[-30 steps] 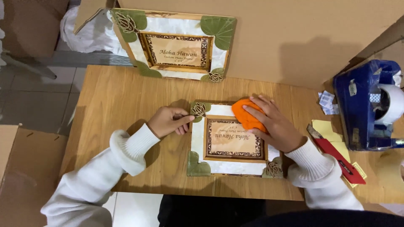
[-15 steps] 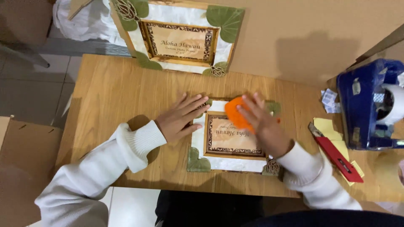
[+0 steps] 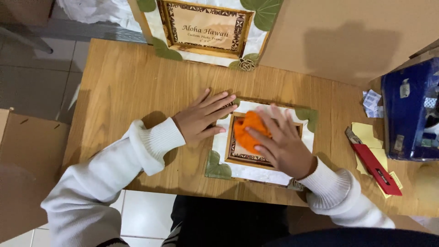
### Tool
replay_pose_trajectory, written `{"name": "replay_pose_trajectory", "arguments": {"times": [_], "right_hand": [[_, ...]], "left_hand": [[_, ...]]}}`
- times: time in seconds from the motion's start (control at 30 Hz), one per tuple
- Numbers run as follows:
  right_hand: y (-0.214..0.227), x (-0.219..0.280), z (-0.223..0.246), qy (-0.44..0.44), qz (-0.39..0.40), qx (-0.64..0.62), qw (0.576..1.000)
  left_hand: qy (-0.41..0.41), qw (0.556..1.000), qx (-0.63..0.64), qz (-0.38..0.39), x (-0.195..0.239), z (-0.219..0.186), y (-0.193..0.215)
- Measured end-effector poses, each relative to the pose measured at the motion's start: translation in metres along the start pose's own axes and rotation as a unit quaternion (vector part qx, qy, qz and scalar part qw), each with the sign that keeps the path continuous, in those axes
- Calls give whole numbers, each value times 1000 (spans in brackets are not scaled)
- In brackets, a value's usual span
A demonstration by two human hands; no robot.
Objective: Cleaning and wiping down decorative picture frames with a cloth at a workbench.
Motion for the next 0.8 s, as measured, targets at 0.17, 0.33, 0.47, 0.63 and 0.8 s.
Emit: {"name": "replay_pose_trajectory", "arguments": {"times": [0.17, 0.33, 0.47, 0.63, 0.8], "right_hand": [[-7, -4, 0, -63, -19, 70, 995], [7, -19, 16, 23, 27, -35, 999], [15, -28, 16, 96, 24, -63, 993], [27, -45, 5, 73, -7, -22, 997], [-9, -46, 2, 31, -40, -5, 999]], "left_hand": [[-6, 1000, 0, 9, -1, -1, 1], [-6, 1000, -9, 4, 0, 3, -8], [2, 1000, 3, 11, 1, 6, -7], [-12, 1000, 1, 18, 0, 3, 0], [-8, 999, 23, 22, 4, 7, -4]]}}
Point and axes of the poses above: each hand's wrist, its own x-axis away from the middle knuckle, its own y-axis out of the back of the hand, z = x × y, the point moved 1 cm from there along -x, towards the middle knuckle, and after that the axes turned 13 degrees about -y, right-handed, at the moved point
